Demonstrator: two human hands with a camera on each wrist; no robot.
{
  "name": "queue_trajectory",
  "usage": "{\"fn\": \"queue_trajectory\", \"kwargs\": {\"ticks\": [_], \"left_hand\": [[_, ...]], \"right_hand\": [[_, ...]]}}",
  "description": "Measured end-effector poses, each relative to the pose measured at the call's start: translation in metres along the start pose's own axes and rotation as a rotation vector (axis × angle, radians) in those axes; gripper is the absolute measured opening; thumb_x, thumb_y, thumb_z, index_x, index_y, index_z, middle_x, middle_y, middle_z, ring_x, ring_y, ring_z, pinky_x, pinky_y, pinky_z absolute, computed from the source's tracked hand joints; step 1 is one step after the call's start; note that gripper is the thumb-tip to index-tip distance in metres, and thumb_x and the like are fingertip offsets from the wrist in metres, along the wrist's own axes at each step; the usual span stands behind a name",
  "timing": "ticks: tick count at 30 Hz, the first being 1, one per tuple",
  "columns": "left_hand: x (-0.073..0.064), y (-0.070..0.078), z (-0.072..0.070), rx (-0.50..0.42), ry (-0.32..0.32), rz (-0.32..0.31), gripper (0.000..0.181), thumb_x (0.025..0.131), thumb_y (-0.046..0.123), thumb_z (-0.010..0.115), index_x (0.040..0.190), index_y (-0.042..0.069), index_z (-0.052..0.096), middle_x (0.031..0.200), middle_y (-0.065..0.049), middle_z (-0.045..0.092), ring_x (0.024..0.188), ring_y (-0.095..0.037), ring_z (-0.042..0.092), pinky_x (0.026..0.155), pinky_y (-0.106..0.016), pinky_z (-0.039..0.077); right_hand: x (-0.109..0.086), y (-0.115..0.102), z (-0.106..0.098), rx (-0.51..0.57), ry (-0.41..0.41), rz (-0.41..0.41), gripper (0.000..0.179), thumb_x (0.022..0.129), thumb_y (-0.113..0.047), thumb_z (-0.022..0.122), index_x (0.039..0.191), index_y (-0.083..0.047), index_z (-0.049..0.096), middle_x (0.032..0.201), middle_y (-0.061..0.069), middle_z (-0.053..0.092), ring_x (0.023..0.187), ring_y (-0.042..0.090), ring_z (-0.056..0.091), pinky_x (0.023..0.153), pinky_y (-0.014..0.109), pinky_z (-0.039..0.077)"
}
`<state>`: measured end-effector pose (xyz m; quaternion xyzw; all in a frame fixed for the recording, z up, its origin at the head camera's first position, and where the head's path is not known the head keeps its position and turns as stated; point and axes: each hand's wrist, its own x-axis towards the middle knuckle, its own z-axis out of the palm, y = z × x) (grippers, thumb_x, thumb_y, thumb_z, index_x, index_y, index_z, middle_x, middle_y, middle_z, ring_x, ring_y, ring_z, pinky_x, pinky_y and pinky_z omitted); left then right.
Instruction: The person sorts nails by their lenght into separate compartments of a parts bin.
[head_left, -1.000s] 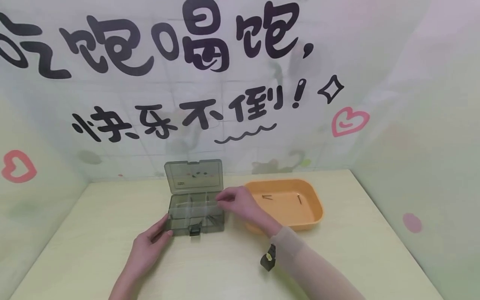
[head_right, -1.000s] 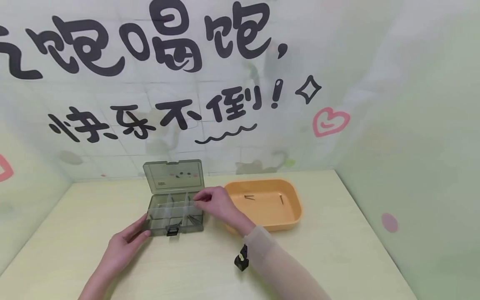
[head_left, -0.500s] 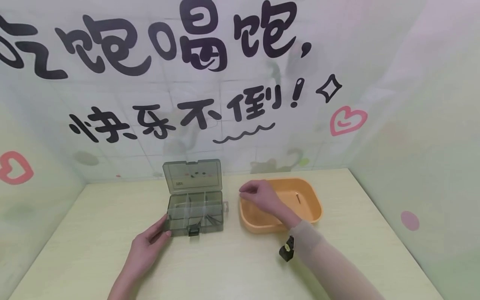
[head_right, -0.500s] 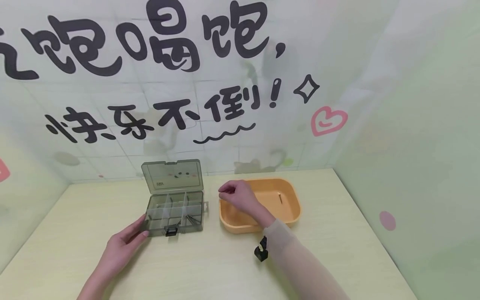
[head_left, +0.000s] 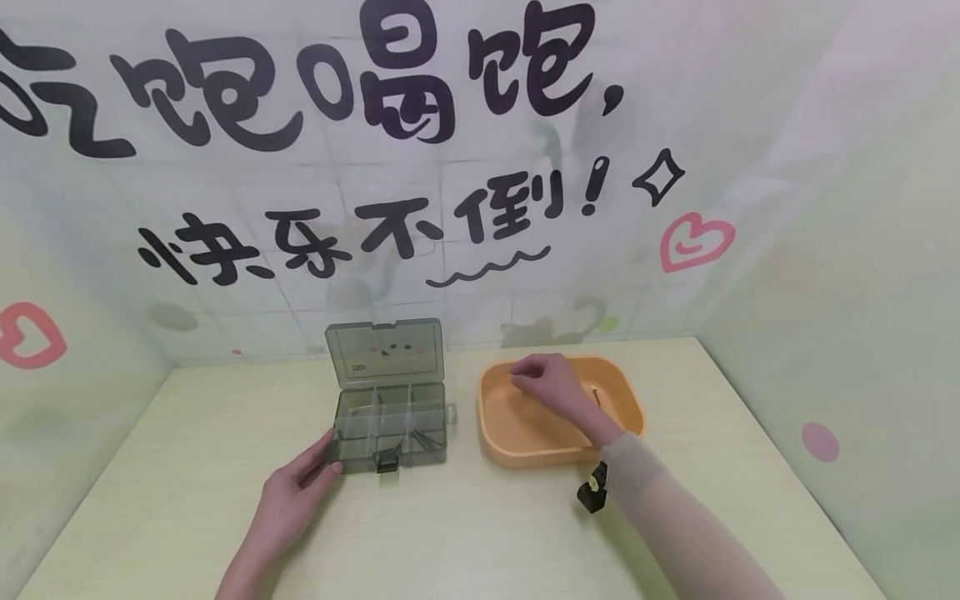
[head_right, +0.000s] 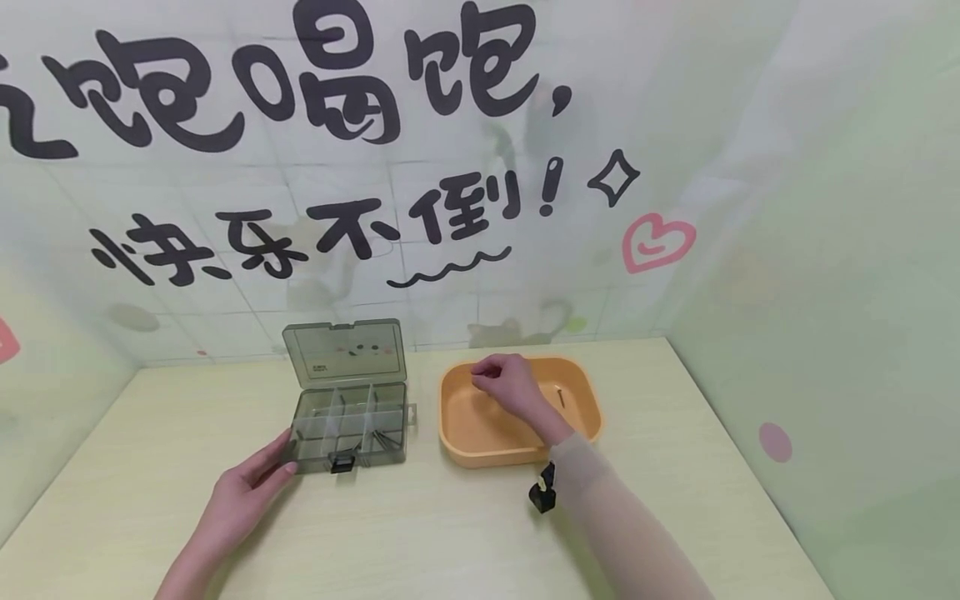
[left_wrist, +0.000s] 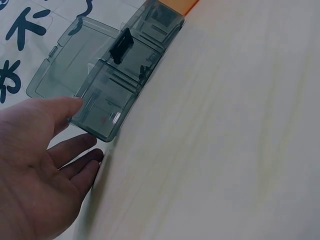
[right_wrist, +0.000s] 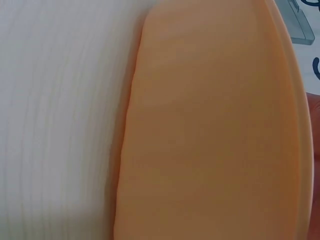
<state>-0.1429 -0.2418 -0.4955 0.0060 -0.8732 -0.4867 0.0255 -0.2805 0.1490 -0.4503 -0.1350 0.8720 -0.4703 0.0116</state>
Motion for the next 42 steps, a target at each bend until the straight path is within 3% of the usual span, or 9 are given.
{"fn": "queue_trajectory", "kwargs": {"ticks": [14, 21, 30, 42], "left_hand": [[-0.001, 0.002, 0.001, -0.001, 0.005, -0.011, 0.059, 0.105, 0.032, 0.062, 0.155, 0.005, 0.044, 0.156, -0.025, 0.04, 0.136, -0.043, 0.048, 0.094, -0.001, 0.037], [-0.001, 0.002, 0.002, -0.012, -0.002, -0.019, 0.058, 0.106, 0.03, 0.062, 0.155, 0.004, 0.043, 0.156, -0.025, 0.039, 0.137, -0.042, 0.047, 0.091, 0.001, 0.038], [-0.002, 0.004, 0.001, -0.013, 0.004, -0.018, 0.058, 0.106, 0.028, 0.062, 0.155, 0.004, 0.043, 0.156, -0.025, 0.039, 0.137, -0.043, 0.047, 0.09, 0.002, 0.037], [-0.001, 0.002, 0.002, -0.019, 0.012, 0.0, 0.058, 0.105, 0.029, 0.062, 0.154, 0.004, 0.044, 0.156, -0.025, 0.04, 0.137, -0.044, 0.046, 0.091, 0.003, 0.037]], "right_hand": [[-0.008, 0.019, -0.017, -0.036, -0.012, 0.061, 0.022, 0.091, -0.008, 0.079, 0.112, 0.0, 0.076, 0.104, 0.009, 0.075, 0.094, 0.021, 0.069, 0.082, 0.034, 0.062], [-0.009, 0.031, -0.02, -0.059, -0.045, 0.018, 0.019, 0.093, -0.002, 0.074, 0.111, 0.003, 0.075, 0.104, 0.012, 0.075, 0.093, 0.022, 0.068, 0.08, 0.034, 0.062], [-0.004, 0.03, -0.02, -0.141, -0.063, -0.019, 0.014, 0.09, 0.003, 0.072, 0.104, 0.006, 0.075, 0.097, 0.013, 0.074, 0.089, 0.025, 0.068, 0.079, 0.037, 0.062], [-0.002, 0.035, -0.017, -0.149, -0.07, -0.001, 0.012, 0.085, 0.007, 0.073, 0.097, 0.006, 0.074, 0.092, 0.012, 0.072, 0.084, 0.022, 0.066, 0.077, 0.037, 0.061]]}}
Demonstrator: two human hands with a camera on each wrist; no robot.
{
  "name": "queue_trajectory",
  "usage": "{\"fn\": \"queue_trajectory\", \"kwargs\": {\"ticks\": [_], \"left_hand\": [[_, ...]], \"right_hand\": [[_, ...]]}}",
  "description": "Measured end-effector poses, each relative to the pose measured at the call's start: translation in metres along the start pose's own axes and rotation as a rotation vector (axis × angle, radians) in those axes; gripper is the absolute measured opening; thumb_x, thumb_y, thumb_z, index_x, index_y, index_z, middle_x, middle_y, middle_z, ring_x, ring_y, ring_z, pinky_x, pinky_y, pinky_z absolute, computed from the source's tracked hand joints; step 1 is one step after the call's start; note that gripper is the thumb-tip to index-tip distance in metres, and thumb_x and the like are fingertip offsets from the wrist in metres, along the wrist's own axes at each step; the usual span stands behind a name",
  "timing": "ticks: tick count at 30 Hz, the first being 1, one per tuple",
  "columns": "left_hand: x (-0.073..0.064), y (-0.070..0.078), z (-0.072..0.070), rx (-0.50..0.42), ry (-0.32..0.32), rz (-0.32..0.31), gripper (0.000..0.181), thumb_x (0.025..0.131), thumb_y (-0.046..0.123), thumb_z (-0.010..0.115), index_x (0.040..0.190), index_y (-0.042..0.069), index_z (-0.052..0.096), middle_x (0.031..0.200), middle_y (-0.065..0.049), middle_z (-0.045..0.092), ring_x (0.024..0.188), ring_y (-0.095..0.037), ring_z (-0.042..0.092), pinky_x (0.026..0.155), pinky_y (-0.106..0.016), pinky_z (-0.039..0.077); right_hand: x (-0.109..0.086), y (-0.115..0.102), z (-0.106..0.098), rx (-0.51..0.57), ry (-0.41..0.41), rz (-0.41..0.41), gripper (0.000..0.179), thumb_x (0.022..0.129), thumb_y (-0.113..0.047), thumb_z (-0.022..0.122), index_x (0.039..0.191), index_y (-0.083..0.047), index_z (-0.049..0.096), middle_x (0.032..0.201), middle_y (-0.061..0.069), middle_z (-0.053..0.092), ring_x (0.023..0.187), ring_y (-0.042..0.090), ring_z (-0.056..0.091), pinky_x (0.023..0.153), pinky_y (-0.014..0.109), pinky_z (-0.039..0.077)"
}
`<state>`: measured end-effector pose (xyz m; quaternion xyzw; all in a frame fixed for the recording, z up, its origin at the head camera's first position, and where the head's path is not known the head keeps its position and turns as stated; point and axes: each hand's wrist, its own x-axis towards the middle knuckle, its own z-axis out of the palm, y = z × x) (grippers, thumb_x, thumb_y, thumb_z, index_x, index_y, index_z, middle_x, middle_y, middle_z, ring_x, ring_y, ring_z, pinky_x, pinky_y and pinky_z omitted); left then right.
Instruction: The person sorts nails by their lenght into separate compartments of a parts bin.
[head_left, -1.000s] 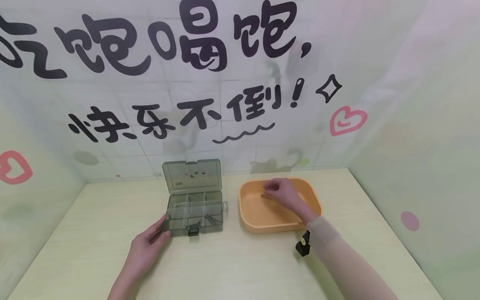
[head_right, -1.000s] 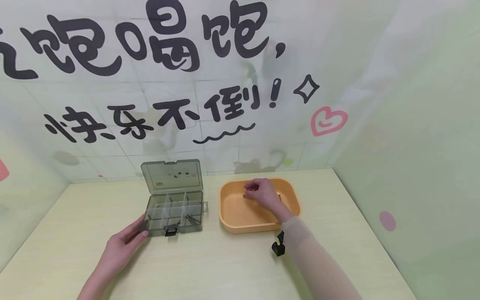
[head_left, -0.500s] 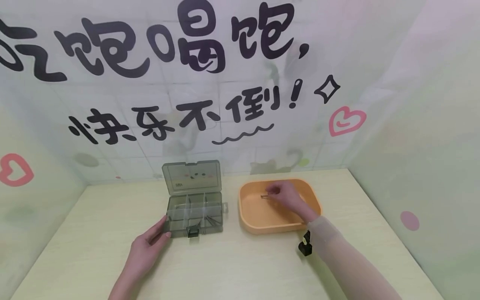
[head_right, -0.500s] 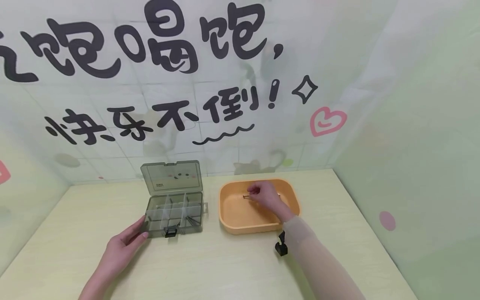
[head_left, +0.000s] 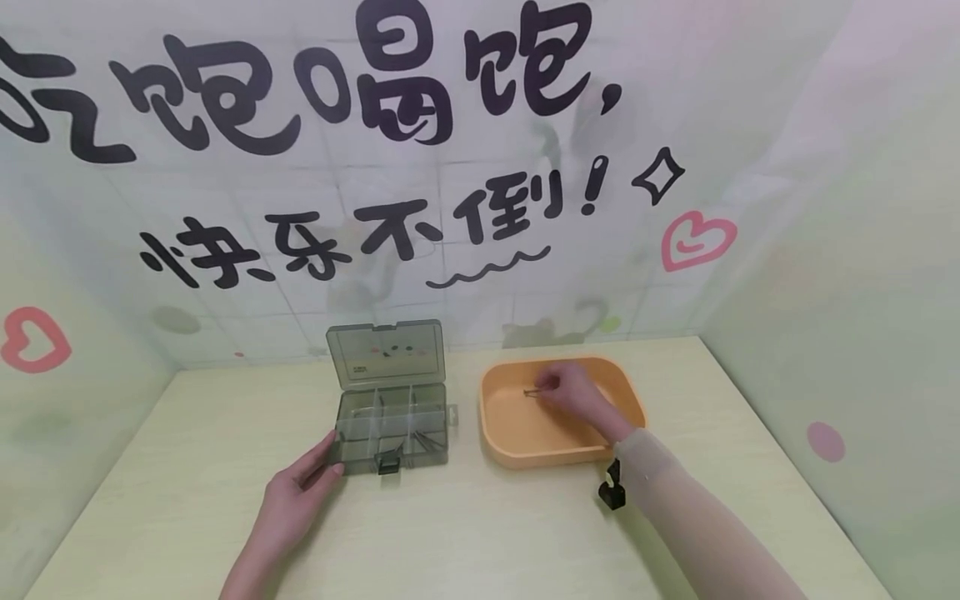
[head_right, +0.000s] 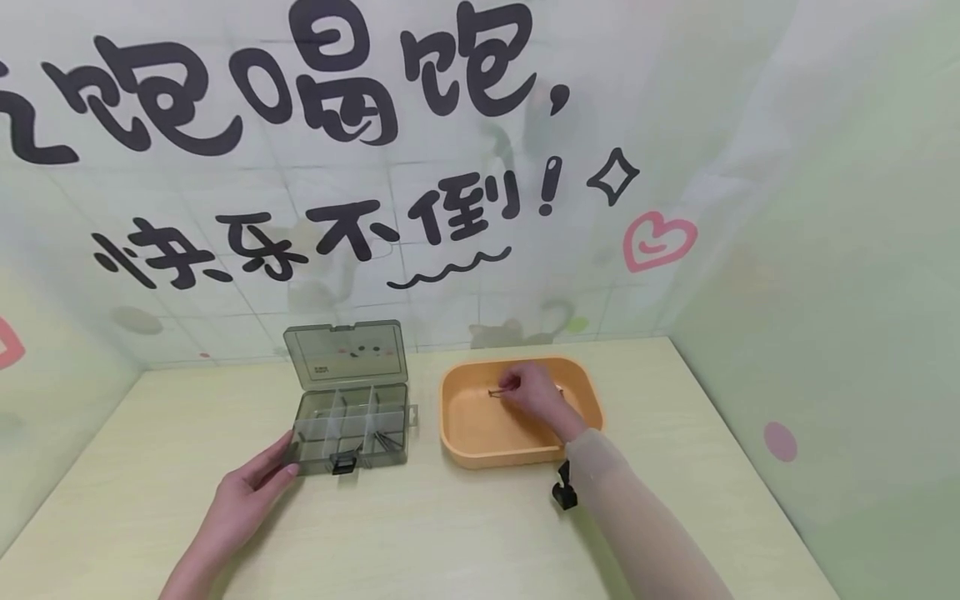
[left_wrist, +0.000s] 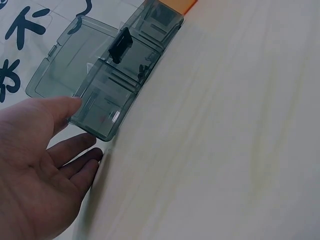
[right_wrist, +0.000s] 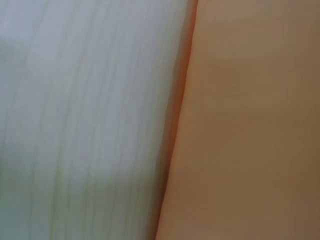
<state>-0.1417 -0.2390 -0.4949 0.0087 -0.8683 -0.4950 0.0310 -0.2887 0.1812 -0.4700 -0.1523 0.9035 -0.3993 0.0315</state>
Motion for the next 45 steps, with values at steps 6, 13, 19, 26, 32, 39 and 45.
{"fn": "queue_trajectory", "kwargs": {"ticks": [6, 13, 19, 26, 32, 39, 45], "left_hand": [[0.0004, 0.0, -0.0013, 0.01, -0.001, -0.004, 0.059, 0.105, 0.031, 0.062, 0.155, 0.004, 0.043, 0.156, -0.025, 0.039, 0.137, -0.044, 0.047, 0.093, 0.0, 0.037], [0.0001, 0.0, -0.0017, 0.01, -0.002, -0.006, 0.058, 0.105, 0.029, 0.062, 0.155, 0.005, 0.044, 0.156, -0.025, 0.039, 0.137, -0.043, 0.047, 0.093, 0.0, 0.037], [0.0006, 0.0, -0.0005, 0.004, -0.003, -0.004, 0.057, 0.105, 0.026, 0.063, 0.155, 0.005, 0.044, 0.156, -0.025, 0.039, 0.137, -0.043, 0.047, 0.092, 0.001, 0.038], [0.0013, -0.0005, -0.001, 0.007, -0.007, -0.012, 0.058, 0.105, 0.026, 0.062, 0.155, 0.005, 0.043, 0.157, -0.024, 0.038, 0.138, -0.042, 0.046, 0.093, -0.001, 0.038], [0.0016, 0.0001, -0.0007, 0.004, -0.006, -0.018, 0.058, 0.105, 0.027, 0.063, 0.155, 0.005, 0.043, 0.157, -0.024, 0.039, 0.138, -0.042, 0.047, 0.093, 0.0, 0.038], [0.0017, 0.0008, -0.0014, 0.005, -0.007, -0.021, 0.058, 0.105, 0.027, 0.062, 0.155, 0.004, 0.043, 0.157, -0.024, 0.039, 0.138, -0.041, 0.046, 0.094, -0.001, 0.038], [0.0013, 0.0004, -0.0015, 0.005, -0.005, -0.019, 0.058, 0.105, 0.027, 0.063, 0.155, 0.005, 0.044, 0.156, -0.023, 0.04, 0.138, -0.04, 0.047, 0.093, 0.0, 0.038]], "right_hand": [[0.0003, 0.0016, 0.0008, -0.048, -0.003, -0.041, 0.01, 0.082, 0.007, 0.072, 0.091, 0.003, 0.074, 0.086, 0.009, 0.072, 0.08, 0.02, 0.065, 0.075, 0.036, 0.061], [-0.0004, 0.0017, 0.0017, -0.087, 0.001, -0.103, 0.011, 0.079, 0.007, 0.071, 0.089, 0.003, 0.074, 0.083, 0.007, 0.071, 0.077, 0.018, 0.064, 0.072, 0.034, 0.06], [0.0036, 0.0047, 0.0063, -0.131, -0.009, -0.025, 0.012, 0.083, 0.007, 0.072, 0.093, 0.003, 0.075, 0.088, 0.009, 0.072, 0.082, 0.021, 0.065, 0.078, 0.036, 0.061], [0.0048, 0.0036, 0.0063, -0.147, -0.005, -0.031, 0.011, 0.083, 0.006, 0.073, 0.093, 0.003, 0.075, 0.088, 0.009, 0.072, 0.082, 0.021, 0.064, 0.077, 0.036, 0.061], [0.0061, 0.0056, 0.0065, -0.159, -0.005, -0.057, 0.008, 0.084, 0.005, 0.073, 0.091, 0.002, 0.075, 0.087, 0.008, 0.071, 0.08, 0.019, 0.062, 0.075, 0.035, 0.059], [0.0063, 0.0051, 0.0078, -0.179, 0.001, -0.078, 0.009, 0.085, 0.006, 0.07, 0.091, 0.002, 0.075, 0.089, 0.009, 0.072, 0.082, 0.021, 0.062, 0.075, 0.036, 0.058], [0.0038, 0.0009, 0.0095, -0.186, -0.019, -0.03, 0.011, 0.089, 0.005, 0.068, 0.097, 0.004, 0.075, 0.097, 0.013, 0.073, 0.088, 0.025, 0.063, 0.082, 0.041, 0.059]]}}
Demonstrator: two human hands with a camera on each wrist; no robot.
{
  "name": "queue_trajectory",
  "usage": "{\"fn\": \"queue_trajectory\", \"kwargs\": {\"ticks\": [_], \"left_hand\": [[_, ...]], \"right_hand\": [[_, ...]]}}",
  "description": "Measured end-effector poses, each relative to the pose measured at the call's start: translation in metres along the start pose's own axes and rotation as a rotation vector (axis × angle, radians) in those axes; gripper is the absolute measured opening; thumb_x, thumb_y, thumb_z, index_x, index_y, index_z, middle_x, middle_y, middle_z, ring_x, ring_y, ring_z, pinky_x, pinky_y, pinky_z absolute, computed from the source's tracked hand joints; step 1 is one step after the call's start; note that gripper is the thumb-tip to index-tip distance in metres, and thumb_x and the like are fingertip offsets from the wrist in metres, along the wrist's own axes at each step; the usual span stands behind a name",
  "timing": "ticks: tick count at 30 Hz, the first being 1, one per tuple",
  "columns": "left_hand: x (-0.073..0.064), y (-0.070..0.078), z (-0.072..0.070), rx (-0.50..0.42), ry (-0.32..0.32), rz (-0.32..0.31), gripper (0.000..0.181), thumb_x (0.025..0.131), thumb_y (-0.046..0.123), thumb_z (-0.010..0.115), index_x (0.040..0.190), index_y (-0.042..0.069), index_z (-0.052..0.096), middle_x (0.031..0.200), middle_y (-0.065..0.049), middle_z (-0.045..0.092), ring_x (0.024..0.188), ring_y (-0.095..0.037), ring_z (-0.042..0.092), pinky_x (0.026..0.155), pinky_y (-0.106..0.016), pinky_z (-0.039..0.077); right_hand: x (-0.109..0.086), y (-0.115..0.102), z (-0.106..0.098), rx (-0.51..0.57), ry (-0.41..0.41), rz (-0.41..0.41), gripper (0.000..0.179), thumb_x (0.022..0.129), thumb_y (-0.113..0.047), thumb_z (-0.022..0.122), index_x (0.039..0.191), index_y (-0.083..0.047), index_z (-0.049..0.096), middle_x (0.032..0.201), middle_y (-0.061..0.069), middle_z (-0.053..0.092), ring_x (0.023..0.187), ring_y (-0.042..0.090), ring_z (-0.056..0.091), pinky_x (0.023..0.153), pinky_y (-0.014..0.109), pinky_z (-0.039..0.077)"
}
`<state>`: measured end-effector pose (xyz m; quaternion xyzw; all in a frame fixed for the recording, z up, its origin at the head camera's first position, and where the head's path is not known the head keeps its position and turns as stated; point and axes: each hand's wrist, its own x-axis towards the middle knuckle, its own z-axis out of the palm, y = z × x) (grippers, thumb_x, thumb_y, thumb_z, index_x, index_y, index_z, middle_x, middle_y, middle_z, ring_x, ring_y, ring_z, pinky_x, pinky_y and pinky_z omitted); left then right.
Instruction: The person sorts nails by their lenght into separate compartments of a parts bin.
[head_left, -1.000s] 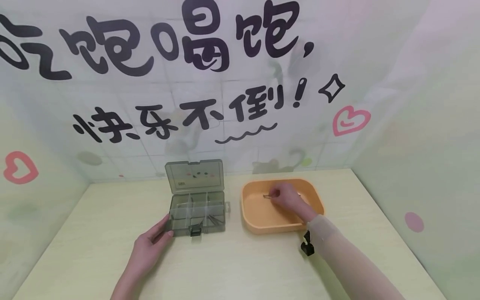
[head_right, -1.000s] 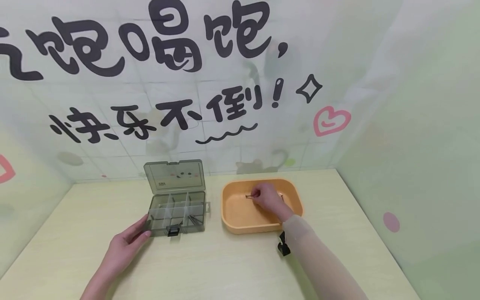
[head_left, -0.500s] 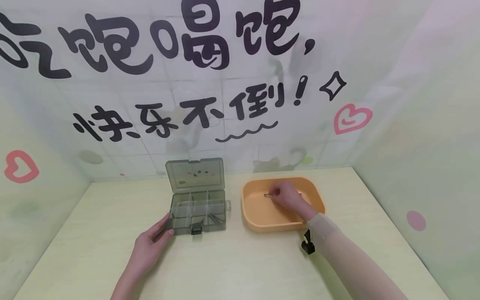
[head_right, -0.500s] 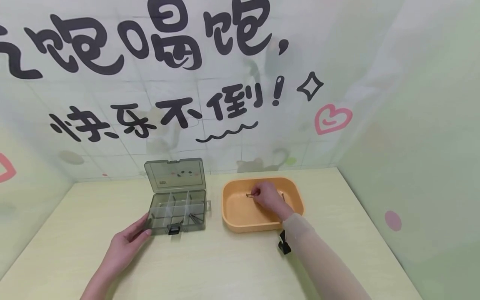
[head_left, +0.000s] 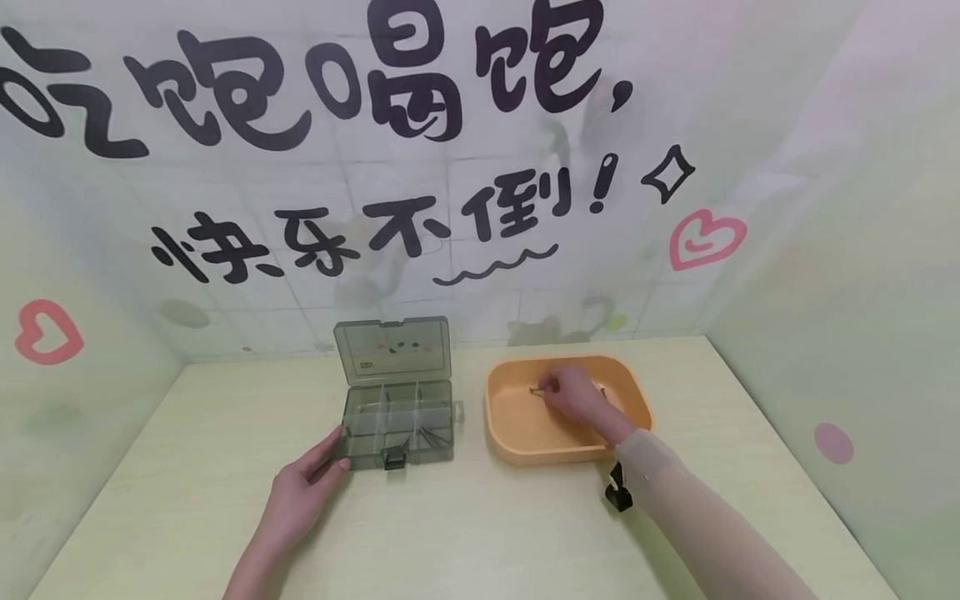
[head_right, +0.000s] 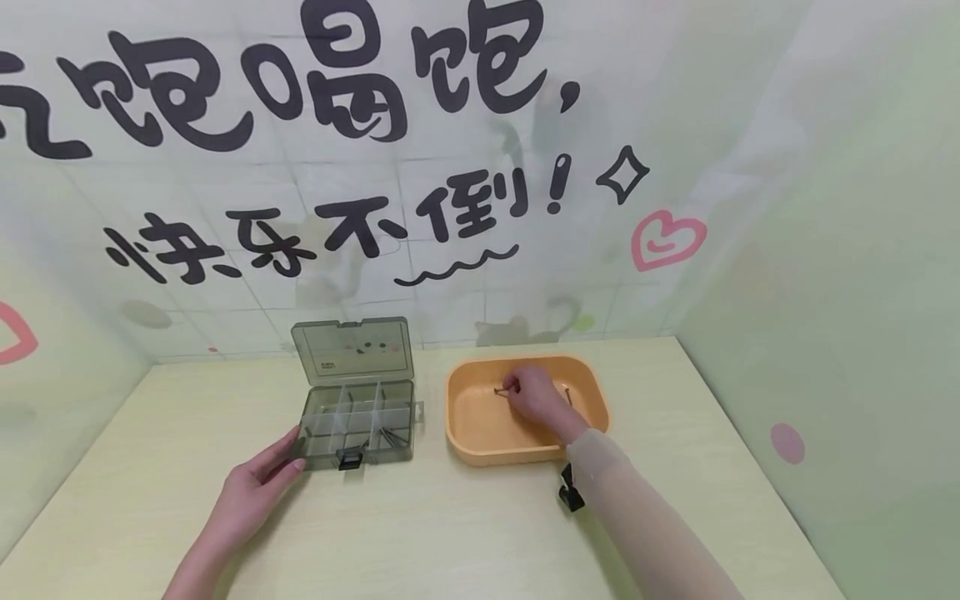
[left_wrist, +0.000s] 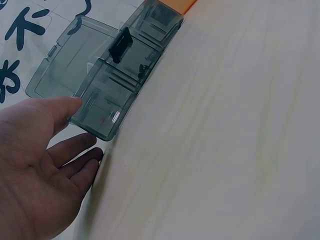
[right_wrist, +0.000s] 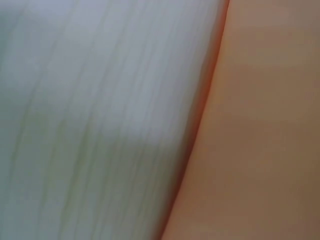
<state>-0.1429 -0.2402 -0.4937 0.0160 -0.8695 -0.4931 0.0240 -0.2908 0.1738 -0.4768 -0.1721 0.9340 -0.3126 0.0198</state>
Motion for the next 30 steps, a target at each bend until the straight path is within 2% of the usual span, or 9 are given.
{"fn": "queue_trajectory", "kwargs": {"ticks": [7, 18, 24, 30], "left_hand": [[0.0, -0.001, 0.001, -0.008, 0.004, 0.008, 0.057, 0.105, 0.025, 0.064, 0.154, 0.004, 0.045, 0.156, -0.024, 0.04, 0.138, -0.041, 0.047, 0.093, 0.0, 0.038], [0.0, 0.0, 0.0, 0.002, 0.009, 0.016, 0.057, 0.105, 0.026, 0.063, 0.154, 0.004, 0.045, 0.155, -0.024, 0.041, 0.138, -0.041, 0.047, 0.094, -0.002, 0.038], [0.0, -0.001, 0.001, -0.008, 0.014, 0.023, 0.056, 0.105, 0.023, 0.063, 0.154, 0.004, 0.045, 0.155, -0.025, 0.041, 0.137, -0.042, 0.047, 0.093, 0.0, 0.038], [-0.001, -0.001, 0.001, -0.004, 0.02, 0.028, 0.055, 0.105, 0.022, 0.063, 0.153, 0.003, 0.045, 0.154, -0.025, 0.042, 0.136, -0.041, 0.048, 0.096, -0.005, 0.042]], "right_hand": [[-0.004, 0.001, -0.001, -0.005, 0.013, -0.053, 0.008, 0.092, 0.003, 0.067, 0.094, 0.002, 0.075, 0.096, 0.013, 0.073, 0.092, 0.029, 0.066, 0.086, 0.046, 0.059], [-0.007, -0.002, -0.007, 0.037, 0.022, -0.027, 0.008, 0.094, 0.0, 0.069, 0.094, -0.001, 0.077, 0.098, 0.01, 0.074, 0.093, 0.025, 0.066, 0.087, 0.044, 0.059], [-0.011, -0.008, -0.01, 0.062, 0.018, -0.035, 0.012, 0.093, 0.003, 0.067, 0.096, -0.001, 0.078, 0.1, 0.01, 0.075, 0.093, 0.024, 0.067, 0.087, 0.042, 0.06], [-0.015, -0.012, -0.011, 0.078, 0.014, -0.062, 0.013, 0.094, 0.003, 0.067, 0.097, -0.002, 0.078, 0.101, 0.009, 0.076, 0.095, 0.024, 0.068, 0.088, 0.042, 0.06]]}}
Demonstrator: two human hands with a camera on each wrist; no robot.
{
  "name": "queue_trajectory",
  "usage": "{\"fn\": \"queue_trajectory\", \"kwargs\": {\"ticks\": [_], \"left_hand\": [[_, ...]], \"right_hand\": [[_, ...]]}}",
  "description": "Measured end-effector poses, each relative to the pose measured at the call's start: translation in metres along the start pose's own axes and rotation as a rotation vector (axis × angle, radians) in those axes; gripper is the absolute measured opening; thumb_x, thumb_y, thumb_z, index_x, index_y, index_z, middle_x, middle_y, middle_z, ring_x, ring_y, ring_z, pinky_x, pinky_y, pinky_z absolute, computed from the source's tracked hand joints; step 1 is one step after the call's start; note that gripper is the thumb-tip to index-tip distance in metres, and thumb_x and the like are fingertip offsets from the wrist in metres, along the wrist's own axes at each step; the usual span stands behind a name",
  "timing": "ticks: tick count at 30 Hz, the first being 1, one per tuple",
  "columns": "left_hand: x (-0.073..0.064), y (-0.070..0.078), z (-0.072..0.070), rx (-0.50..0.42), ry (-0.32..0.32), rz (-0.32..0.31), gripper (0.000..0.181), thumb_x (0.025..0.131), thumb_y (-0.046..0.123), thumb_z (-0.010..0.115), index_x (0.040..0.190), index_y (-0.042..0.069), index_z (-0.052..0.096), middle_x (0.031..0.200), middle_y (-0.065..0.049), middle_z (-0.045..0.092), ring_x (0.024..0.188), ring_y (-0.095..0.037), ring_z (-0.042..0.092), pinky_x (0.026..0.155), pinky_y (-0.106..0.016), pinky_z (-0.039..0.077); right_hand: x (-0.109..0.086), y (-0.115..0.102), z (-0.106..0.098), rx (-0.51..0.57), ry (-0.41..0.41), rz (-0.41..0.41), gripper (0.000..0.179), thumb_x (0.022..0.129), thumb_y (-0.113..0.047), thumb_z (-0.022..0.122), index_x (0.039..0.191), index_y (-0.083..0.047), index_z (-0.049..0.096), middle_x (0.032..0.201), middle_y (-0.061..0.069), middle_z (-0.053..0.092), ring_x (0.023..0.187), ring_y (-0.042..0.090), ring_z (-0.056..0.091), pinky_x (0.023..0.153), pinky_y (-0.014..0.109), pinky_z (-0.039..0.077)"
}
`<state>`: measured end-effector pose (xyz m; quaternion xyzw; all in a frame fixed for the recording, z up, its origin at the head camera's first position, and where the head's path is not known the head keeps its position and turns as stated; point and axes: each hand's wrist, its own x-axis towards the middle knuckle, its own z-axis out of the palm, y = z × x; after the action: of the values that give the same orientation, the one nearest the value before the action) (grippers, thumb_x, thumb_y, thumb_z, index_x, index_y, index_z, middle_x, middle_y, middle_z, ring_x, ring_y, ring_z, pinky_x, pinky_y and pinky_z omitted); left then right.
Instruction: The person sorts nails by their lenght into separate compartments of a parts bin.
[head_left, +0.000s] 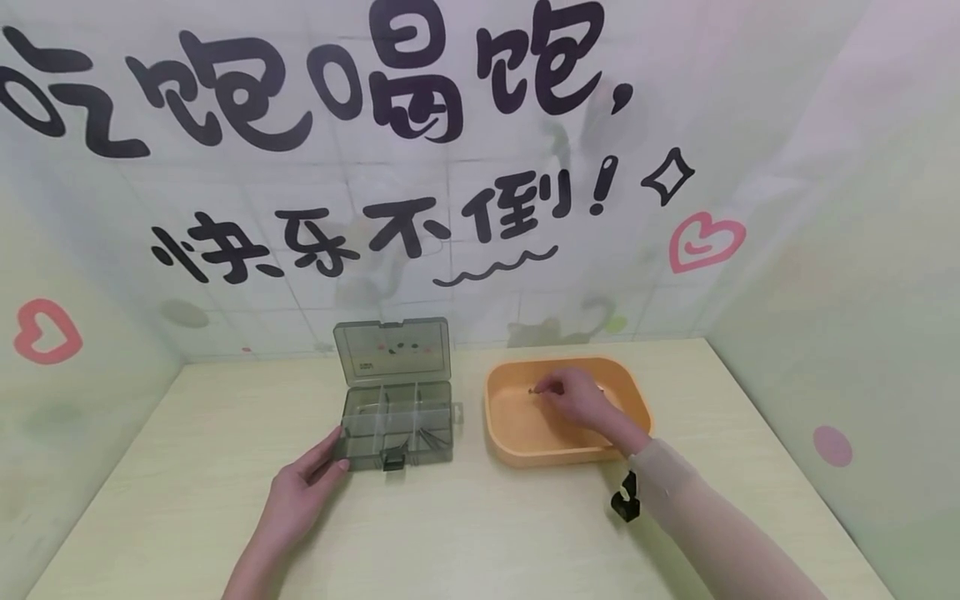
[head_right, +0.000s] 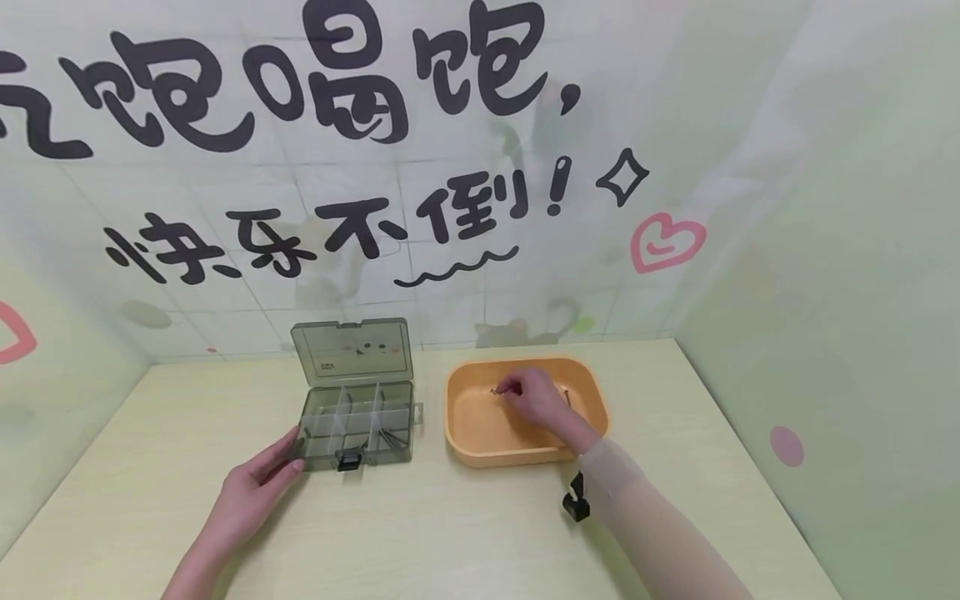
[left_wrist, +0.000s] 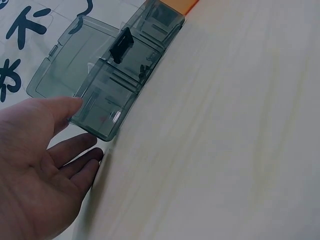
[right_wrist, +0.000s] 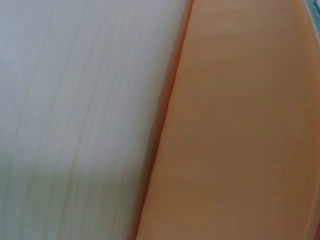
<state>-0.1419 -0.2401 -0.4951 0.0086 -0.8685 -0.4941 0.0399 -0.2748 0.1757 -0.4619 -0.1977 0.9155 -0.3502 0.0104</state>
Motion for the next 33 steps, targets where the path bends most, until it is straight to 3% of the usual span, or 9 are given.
{"fn": "queue_trajectory", "kwargs": {"ticks": [11, 18, 25, 33], "left_hand": [[0.002, -0.001, 0.001, -0.012, 0.001, 0.01, 0.055, 0.105, 0.021, 0.063, 0.153, 0.002, 0.045, 0.155, -0.026, 0.041, 0.137, -0.044, 0.047, 0.093, 0.0, 0.038], [0.002, 0.001, 0.0, -0.004, -0.006, -0.006, 0.056, 0.105, 0.023, 0.063, 0.154, 0.003, 0.045, 0.154, -0.025, 0.042, 0.137, -0.042, 0.048, 0.093, 0.0, 0.038], [0.0, -0.001, -0.002, -0.008, -0.015, -0.013, 0.057, 0.105, 0.027, 0.062, 0.154, 0.004, 0.044, 0.155, -0.024, 0.041, 0.139, -0.041, 0.046, 0.095, -0.002, 0.037], [0.001, -0.002, -0.001, -0.017, -0.017, -0.012, 0.058, 0.105, 0.027, 0.062, 0.154, 0.004, 0.044, 0.156, -0.023, 0.041, 0.139, -0.04, 0.046, 0.096, -0.002, 0.037]], "right_hand": [[-0.004, -0.016, -0.005, 0.071, -0.02, -0.054, 0.011, 0.096, 0.002, 0.067, 0.1, -0.003, 0.077, 0.104, 0.008, 0.076, 0.096, 0.021, 0.069, 0.088, 0.037, 0.061], [-0.007, -0.038, -0.002, 0.153, 0.003, -0.094, 0.011, 0.095, 0.003, 0.068, 0.102, 0.002, 0.076, 0.099, 0.01, 0.076, 0.09, 0.019, 0.068, 0.08, 0.032, 0.06], [-0.008, -0.06, 0.005, 0.195, -0.027, -0.095, 0.012, 0.096, 0.002, 0.067, 0.105, 0.005, 0.074, 0.101, 0.018, 0.074, 0.088, 0.02, 0.067, 0.078, 0.031, 0.06], [-0.006, -0.068, 0.013, 0.217, -0.043, -0.088, 0.012, 0.094, 0.004, 0.068, 0.103, 0.0, 0.075, 0.1, 0.01, 0.075, 0.09, 0.02, 0.068, 0.082, 0.03, 0.061]]}}
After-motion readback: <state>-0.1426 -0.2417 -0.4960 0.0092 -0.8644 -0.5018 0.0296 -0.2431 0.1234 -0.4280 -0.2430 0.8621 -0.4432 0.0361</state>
